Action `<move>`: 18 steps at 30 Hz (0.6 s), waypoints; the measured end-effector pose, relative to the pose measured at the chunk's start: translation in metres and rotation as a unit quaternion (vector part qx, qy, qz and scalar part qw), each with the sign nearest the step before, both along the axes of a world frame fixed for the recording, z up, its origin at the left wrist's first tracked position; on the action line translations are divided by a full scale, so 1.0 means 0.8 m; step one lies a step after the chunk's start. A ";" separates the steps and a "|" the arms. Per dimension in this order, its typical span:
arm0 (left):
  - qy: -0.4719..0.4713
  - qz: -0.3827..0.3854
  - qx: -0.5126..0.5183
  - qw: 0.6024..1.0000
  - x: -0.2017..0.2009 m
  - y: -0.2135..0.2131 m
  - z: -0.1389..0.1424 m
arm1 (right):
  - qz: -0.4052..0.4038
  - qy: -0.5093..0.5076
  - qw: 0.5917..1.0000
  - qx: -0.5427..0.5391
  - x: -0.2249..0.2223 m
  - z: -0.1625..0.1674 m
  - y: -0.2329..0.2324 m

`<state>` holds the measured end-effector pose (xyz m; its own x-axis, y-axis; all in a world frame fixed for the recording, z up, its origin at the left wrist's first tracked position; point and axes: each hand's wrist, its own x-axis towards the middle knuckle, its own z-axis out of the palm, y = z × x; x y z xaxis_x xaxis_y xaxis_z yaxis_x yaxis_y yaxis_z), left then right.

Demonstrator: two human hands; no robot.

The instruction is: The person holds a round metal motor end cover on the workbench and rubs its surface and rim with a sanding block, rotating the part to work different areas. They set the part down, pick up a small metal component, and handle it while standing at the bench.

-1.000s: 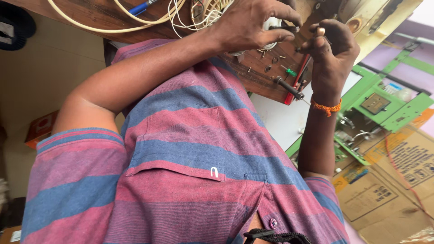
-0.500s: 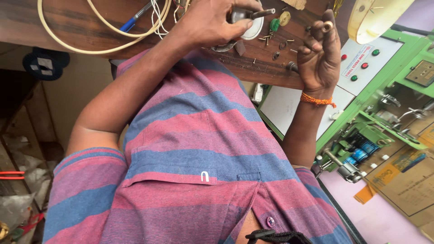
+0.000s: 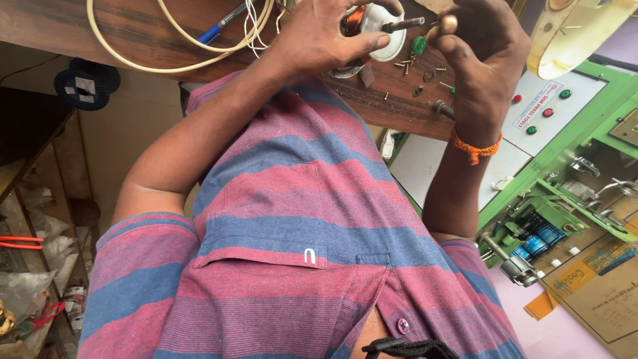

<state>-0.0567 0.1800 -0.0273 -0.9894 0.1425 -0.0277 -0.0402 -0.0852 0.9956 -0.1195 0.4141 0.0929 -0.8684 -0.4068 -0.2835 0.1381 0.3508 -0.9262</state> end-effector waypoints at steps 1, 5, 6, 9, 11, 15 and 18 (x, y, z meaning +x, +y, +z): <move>-0.026 0.011 0.001 1.000 -0.001 0.004 0.001 | 0.019 0.035 0.997 0.064 -0.001 0.008 -0.012; 0.035 0.054 -0.059 0.996 0.000 0.015 -0.002 | 0.174 0.163 0.961 0.141 -0.012 0.033 -0.046; 0.049 0.063 -0.050 0.996 0.000 0.016 -0.005 | 0.213 0.203 0.941 0.168 -0.015 0.037 -0.052; 0.061 0.073 -0.042 0.995 0.003 0.019 -0.013 | 0.300 0.233 0.904 0.197 -0.024 0.038 -0.066; 0.061 0.075 -0.038 0.995 0.003 0.021 -0.018 | 0.325 0.219 0.898 0.200 -0.030 0.033 -0.073; 0.081 0.095 -0.025 0.992 0.006 0.022 -0.024 | 0.344 0.209 0.885 0.234 -0.035 0.027 -0.081; 0.059 0.085 -0.010 0.995 0.010 0.018 -0.025 | 0.372 0.260 0.849 0.269 -0.033 0.021 -0.083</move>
